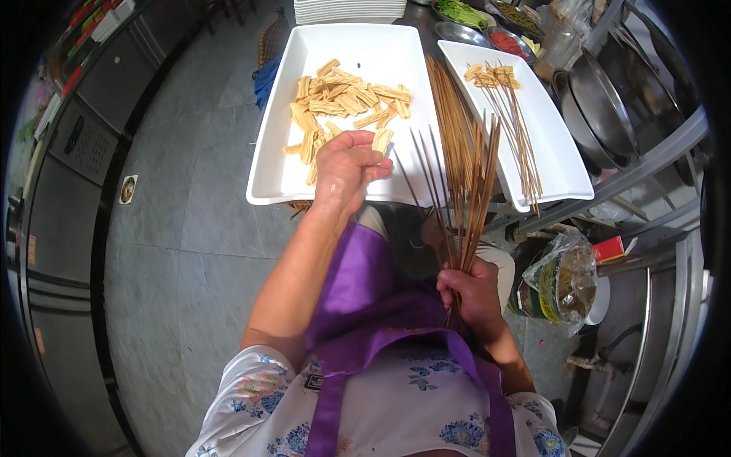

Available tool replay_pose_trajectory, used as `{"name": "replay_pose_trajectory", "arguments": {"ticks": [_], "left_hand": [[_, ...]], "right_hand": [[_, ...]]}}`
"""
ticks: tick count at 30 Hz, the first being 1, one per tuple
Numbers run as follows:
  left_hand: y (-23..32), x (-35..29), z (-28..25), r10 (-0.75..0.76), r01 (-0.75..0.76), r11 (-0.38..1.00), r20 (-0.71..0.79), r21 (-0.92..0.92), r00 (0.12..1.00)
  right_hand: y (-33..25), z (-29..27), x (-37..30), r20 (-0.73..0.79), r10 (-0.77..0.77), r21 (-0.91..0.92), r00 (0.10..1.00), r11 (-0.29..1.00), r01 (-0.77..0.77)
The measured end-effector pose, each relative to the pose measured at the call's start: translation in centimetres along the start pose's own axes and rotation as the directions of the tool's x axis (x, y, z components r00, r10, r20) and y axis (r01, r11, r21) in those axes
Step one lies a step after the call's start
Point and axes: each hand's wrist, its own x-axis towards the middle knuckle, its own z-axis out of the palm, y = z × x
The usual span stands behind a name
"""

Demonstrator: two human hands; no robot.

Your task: The person skewers pieces of bean curd onto wooden sticks by hand and places the skewers onto a tray.

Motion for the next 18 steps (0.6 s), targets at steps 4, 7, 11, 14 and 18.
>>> {"name": "replay_pose_trajectory", "arguments": {"ticks": [4, 7, 11, 14, 18], "left_hand": [[0.1, -0.42, 0.25, 0.061, -0.061, 0.998, -0.031, 0.011, 0.998], [0.0, -0.51, 0.17, 0.091, -0.091, 0.996, -0.039, -0.004, 0.995], [-0.38, -0.48, 0.02, 0.114, -0.115, 0.993, -0.042, -0.006, 0.993], [-0.36, -0.58, -0.16, 0.127, -0.126, 0.991, -0.021, 0.039, 0.992], [-0.69, -0.67, -0.01, 0.212, -0.205, 0.971, -0.043, 0.121, 0.976]], "right_hand": [[-0.24, 0.62, 0.03, 0.003, 0.01, -0.051, 1.0, 0.999, -0.01], [-0.21, 0.74, 0.19, 0.003, -0.01, -0.069, 1.0, 0.998, 0.01], [-0.05, 0.67, 0.46, 0.009, -0.028, -0.07, 1.0, 0.997, 0.028], [-0.15, 0.72, 0.57, -0.002, 0.005, -0.06, 1.0, 0.998, -0.005], [-0.24, 0.76, 0.56, -0.018, 0.03, -0.088, 0.999, 0.996, -0.031]]}}
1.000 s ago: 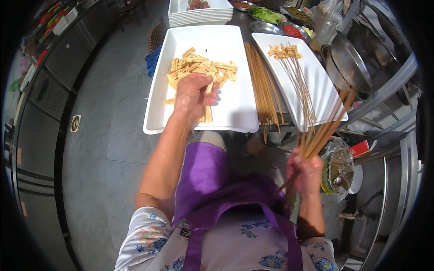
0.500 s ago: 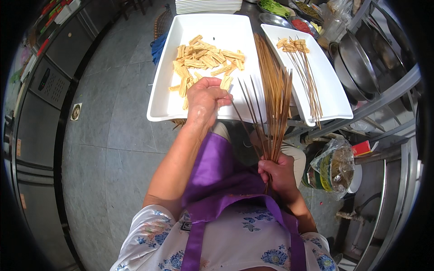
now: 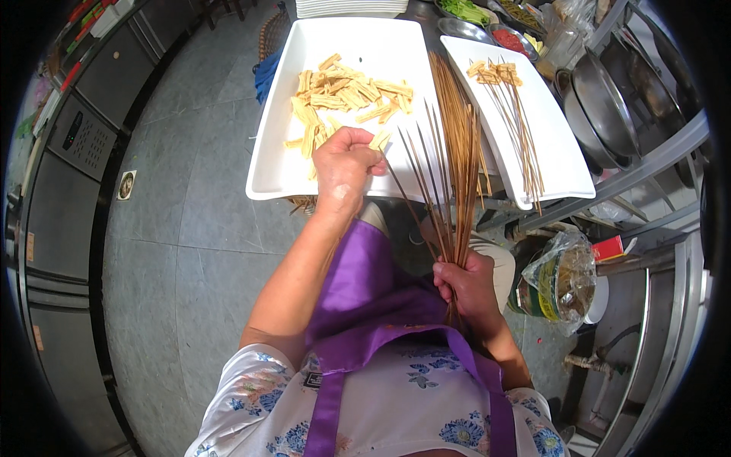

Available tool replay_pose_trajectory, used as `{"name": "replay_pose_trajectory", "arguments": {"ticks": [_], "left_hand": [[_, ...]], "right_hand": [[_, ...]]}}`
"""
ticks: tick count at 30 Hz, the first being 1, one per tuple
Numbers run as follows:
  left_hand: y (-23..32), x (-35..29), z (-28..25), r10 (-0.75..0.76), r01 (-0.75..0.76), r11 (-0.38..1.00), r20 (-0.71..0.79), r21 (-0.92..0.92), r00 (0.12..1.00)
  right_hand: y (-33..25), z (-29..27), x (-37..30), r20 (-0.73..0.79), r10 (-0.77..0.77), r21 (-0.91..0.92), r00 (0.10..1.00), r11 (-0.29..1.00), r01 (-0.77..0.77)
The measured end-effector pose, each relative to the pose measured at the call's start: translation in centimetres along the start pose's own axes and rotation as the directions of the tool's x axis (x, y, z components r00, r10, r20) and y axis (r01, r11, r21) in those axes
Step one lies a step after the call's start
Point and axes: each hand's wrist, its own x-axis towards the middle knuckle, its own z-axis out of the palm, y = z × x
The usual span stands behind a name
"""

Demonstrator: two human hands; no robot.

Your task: The person skewers pieces of bean curd onto wooden sticks by hand and places the skewers onto a tray.

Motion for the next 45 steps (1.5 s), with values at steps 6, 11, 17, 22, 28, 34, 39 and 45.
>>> {"name": "replay_pose_trajectory", "arguments": {"ticks": [6, 11, 17, 22, 28, 34, 39, 45], "left_hand": [[-1.2, -0.2, -0.4, 0.232, -0.222, 0.924, 0.005, 0.311, 0.973], [-1.3, -0.8, -0.3, 0.209, -0.199, 0.899, 0.015, 0.39, 0.978], [-1.2, -1.3, 0.5, 0.194, -0.199, 0.916, 0.048, 0.348, 0.98], [1.4, 1.8, 0.2, 0.273, -0.267, 0.928, 0.014, 0.259, 0.962], [2.1, 4.9, 0.6, 0.312, -0.355, 0.776, 0.172, 0.521, 0.935], [-0.3, 8.3, 0.4, 0.294, -0.368, -0.027, 0.359, 0.929, 0.886], [-0.9, 8.5, 1.1, 0.232, -0.357, -0.135, 0.38, 0.924, 0.896], [-0.4, 8.7, 1.2, 0.074, -0.332, -0.173, 0.349, 0.927, 0.934]], "right_hand": [[-0.6, 0.3, -0.3, -0.004, 0.001, -0.013, 1.0, 1.0, -0.001], [-1.0, 0.5, -0.3, -0.006, -0.004, -0.03, 1.0, 1.0, 0.004], [-2.4, 0.8, -0.6, -0.042, -0.089, 0.0, 0.995, 0.996, 0.089], [-2.7, -2.6, -2.0, -0.15, -0.188, -0.337, 0.97, 0.933, 0.129], [-2.9, -6.4, -2.3, -0.254, -0.573, -0.629, 0.779, 0.71, 0.317], [-6.9, -9.3, 1.7, -0.458, -0.547, -0.569, 0.701, 0.786, 0.241], [-9.7, -12.9, 8.2, -0.476, -0.527, -0.467, 0.704, 0.83, 0.305], [-10.7, -14.6, 14.5, -0.54, -0.484, -0.513, 0.688, 0.838, 0.188]]}}
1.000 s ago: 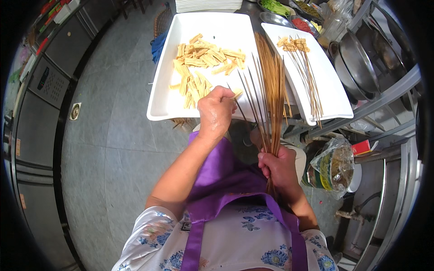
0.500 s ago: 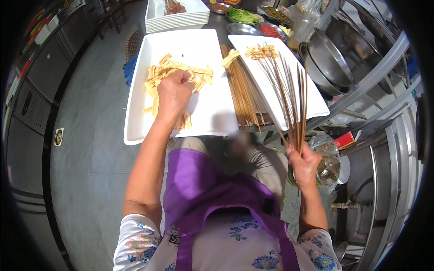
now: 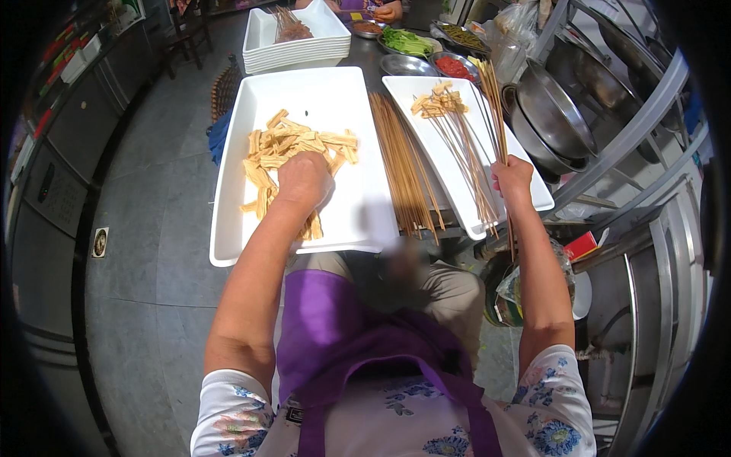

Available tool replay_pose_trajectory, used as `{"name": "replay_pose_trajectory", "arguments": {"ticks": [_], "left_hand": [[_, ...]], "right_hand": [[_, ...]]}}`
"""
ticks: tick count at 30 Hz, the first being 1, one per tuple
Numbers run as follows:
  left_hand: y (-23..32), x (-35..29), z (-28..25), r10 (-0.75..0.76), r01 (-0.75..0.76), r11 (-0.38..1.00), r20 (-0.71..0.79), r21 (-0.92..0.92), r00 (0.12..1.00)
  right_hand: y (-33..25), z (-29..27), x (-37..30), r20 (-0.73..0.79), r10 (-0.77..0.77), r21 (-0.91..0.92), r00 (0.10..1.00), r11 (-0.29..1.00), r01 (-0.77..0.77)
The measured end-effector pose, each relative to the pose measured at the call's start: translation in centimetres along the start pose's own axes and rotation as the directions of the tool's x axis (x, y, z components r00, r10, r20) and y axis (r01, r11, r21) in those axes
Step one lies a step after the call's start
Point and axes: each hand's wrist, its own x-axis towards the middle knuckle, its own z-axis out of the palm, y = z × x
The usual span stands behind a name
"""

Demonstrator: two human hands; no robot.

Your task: The person skewers pieces of bean curd onto wooden sticks by hand and places the skewers onto a tray.

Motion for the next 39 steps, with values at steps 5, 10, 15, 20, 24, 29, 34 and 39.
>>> {"name": "replay_pose_trajectory", "arguments": {"ticks": [5, 10, 15, 20, 24, 29, 34, 39], "left_hand": [[0.4, -0.1, -0.1, -0.01, 0.005, 0.998, -0.073, -0.066, 0.997], [-1.1, -1.4, -1.1, -0.105, 0.01, 0.888, -0.182, -0.46, 0.978], [0.4, -4.1, -2.9, -0.22, 0.213, 0.051, 0.197, -0.976, 0.955], [0.9, -6.5, -2.4, -0.152, 0.221, -0.297, 0.275, -0.929, 0.949], [0.4, -7.6, -2.3, -0.153, 0.214, -0.34, 0.278, -0.916, 0.948], [0.1, -8.3, -2.3, -0.196, 0.159, -0.336, 0.234, -0.928, 0.952], [0.1, -8.5, -2.3, -0.244, 0.126, -0.329, 0.213, -0.936, 0.946], [0.2, -8.7, -2.1, -0.272, 0.104, -0.288, 0.185, -0.952, 0.944]], "right_hand": [[1.6, -0.9, 1.3, -0.123, -0.166, -0.128, 0.978, 0.98, 0.15], [-2.5, -3.5, -3.8, -0.128, -0.069, 0.201, 0.989, 0.975, 0.094], [-4.0, -3.8, -12.9, 0.193, -0.04, 0.371, 0.98, 0.928, -0.035], [-2.9, -1.1, -19.7, 0.485, 0.086, 0.384, 0.87, 0.873, -0.3], [-2.1, 0.7, -21.5, 0.598, 0.089, 0.303, 0.797, 0.895, -0.327], [-2.7, 1.3, -21.8, 0.625, 0.107, 0.225, 0.773, 0.924, -0.31], [-2.8, 1.5, -21.7, 0.632, 0.096, 0.195, 0.769, 0.941, -0.277], [-2.7, 1.6, -21.7, 0.635, 0.1, 0.171, 0.766, 0.949, -0.265]]}}
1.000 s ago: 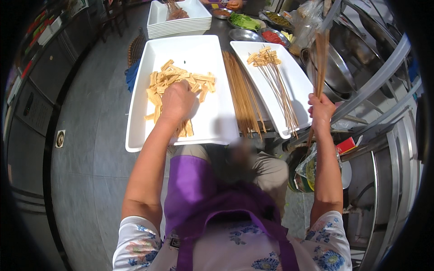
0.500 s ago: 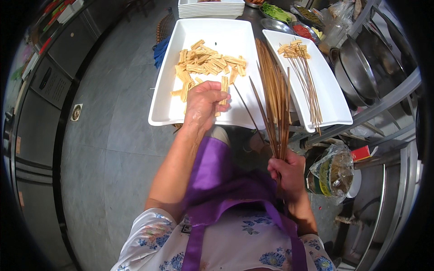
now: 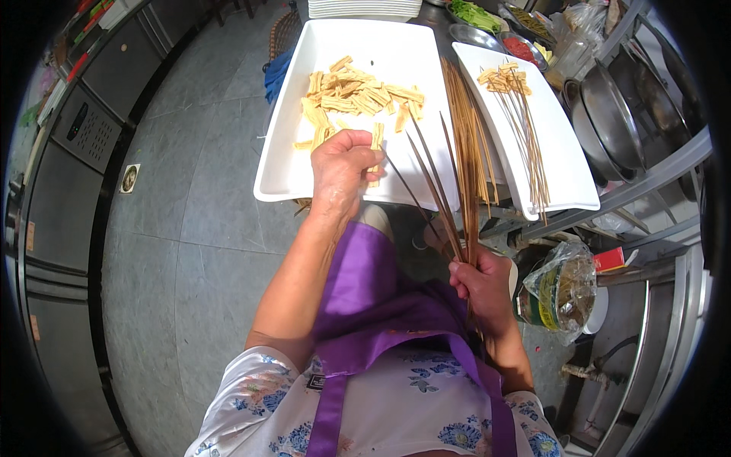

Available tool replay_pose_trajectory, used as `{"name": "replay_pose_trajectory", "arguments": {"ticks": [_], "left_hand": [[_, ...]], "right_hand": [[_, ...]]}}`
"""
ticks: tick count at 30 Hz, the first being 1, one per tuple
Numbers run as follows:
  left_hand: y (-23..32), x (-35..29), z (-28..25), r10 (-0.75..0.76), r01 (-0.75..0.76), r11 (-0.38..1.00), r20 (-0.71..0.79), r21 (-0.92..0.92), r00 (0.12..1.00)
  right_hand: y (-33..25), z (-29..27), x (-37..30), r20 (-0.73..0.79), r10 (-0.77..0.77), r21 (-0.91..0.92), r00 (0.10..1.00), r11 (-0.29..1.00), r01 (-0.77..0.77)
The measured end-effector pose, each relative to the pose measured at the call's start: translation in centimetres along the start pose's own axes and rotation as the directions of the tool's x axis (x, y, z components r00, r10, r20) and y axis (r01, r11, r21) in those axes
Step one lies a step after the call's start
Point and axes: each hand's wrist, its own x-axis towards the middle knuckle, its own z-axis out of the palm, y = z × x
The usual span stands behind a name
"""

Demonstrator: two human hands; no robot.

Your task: The person skewers pieces of bean curd onto wooden sticks by hand and places the skewers onto a tray.

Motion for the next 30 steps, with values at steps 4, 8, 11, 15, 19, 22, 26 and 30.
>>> {"name": "replay_pose_trajectory", "arguments": {"ticks": [4, 8, 11, 15, 19, 22, 26, 30], "left_hand": [[-0.3, -0.2, -0.3, 0.116, -0.11, 0.981, -0.023, 0.162, 0.993], [-0.6, -0.5, -0.3, 0.334, -0.294, 0.826, 0.002, 0.48, 0.943], [-0.9, -0.8, -0.3, 0.462, -0.395, 0.666, 0.066, 0.633, 0.885], [-1.1, -0.9, -0.7, 0.506, -0.447, 0.548, 0.146, 0.707, 0.85], [-1.2, -0.9, -0.8, 0.501, -0.473, 0.512, 0.199, 0.717, 0.842], [-1.3, -1.0, -0.9, 0.496, -0.481, 0.513, 0.212, 0.711, 0.842], [-1.3, -1.0, -0.9, 0.507, -0.479, 0.454, 0.225, 0.751, 0.832], [-1.7, -0.8, -1.1, 0.522, -0.497, 0.458, 0.23, 0.737, 0.822]], "right_hand": [[-0.3, 0.1, -0.1, 0.009, 0.016, -0.04, 1.0, 0.999, -0.016], [-0.2, -0.1, -0.1, 0.016, 0.029, -0.036, 0.999, 0.999, -0.028], [0.1, -0.2, -0.1, 0.013, 0.044, -0.015, 0.999, 0.999, -0.044], [0.2, 0.0, -0.2, 0.004, 0.065, -0.024, 0.998, 0.998, -0.065], [0.6, 0.1, -0.2, 0.01, 0.079, -0.049, 0.997, 0.996, -0.079], [0.7, 0.1, -0.2, 0.024, 0.063, -0.064, 0.998, 0.996, -0.061], [0.5, 0.3, -0.3, 0.012, 0.092, -0.072, 0.996, 0.993, -0.091], [0.9, 0.6, -0.2, 0.016, 0.064, -0.069, 0.998, 0.996, -0.063]]}}
